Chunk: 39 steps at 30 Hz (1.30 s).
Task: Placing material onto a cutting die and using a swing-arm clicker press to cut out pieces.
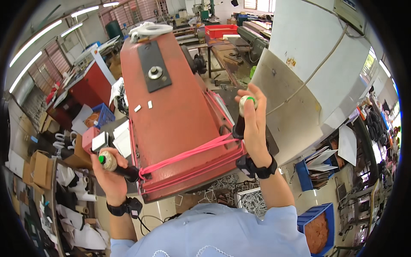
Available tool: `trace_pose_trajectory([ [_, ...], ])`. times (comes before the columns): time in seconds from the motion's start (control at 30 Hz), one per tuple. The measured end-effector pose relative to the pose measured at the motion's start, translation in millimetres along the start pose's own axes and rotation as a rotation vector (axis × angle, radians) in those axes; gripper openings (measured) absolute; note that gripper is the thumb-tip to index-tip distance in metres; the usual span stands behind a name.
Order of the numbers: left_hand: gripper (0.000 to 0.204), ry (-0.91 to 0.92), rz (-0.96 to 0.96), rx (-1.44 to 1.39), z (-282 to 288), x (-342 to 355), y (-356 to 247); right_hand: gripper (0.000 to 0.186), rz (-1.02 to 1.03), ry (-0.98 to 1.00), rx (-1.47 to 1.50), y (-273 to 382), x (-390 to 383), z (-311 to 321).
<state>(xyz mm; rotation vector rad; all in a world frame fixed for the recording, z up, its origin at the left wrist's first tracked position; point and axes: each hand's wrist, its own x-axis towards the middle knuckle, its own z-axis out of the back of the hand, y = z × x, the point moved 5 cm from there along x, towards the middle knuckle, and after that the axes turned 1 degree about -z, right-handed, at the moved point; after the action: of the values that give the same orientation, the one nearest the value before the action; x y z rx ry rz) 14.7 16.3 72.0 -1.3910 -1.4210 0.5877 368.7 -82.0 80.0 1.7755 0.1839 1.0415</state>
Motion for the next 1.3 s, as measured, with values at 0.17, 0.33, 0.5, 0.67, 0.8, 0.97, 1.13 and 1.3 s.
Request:
trace_pose_trajectory([
  [0.17,0.041,0.032,0.026,0.019,24.1,8.5,-13.4,0.041,-0.251,0.189,0.346,-2.6,8.3,-12.9],
  [0.33,0.048,0.012,0.037,0.019,33.8,11.6,-7.9,0.028,-0.341,0.278,0.338,-3.5,4.2,-15.3],
  [0.5,0.037,0.023,0.025,0.001,45.6,5.2,12.0,0.023,-0.344,0.206,0.381,-29.6,-9.6,-15.8],
  [0.67,0.036,-0.028,-0.008,0.025,46.5,0.9,17.8,0.031,-0.302,0.186,0.371,-30.3,-16.6,-14.8],
  [0.8,0.048,-0.058,-0.053,0.036,46.7,-0.2,18.8,0.049,-0.187,0.171,0.371,-32.1,-17.4,-16.3],
  [0.97,0.061,-0.061,-0.083,0.035,36.1,1.1,13.6,0.062,-0.192,0.226,0.351,-30.4,-6.2,-12.8],
  [1.13,0.058,0.003,-0.124,0.092,7.2,-11.5,12.1,0.065,-0.224,0.276,0.321,-34.9,23.6,4.4],
  [1.3,0.073,0.384,-0.038,0.000,-45.0,-16.6,37.8,0.045,-0.165,0.166,0.158,-45.6,67.1,63.5],
])
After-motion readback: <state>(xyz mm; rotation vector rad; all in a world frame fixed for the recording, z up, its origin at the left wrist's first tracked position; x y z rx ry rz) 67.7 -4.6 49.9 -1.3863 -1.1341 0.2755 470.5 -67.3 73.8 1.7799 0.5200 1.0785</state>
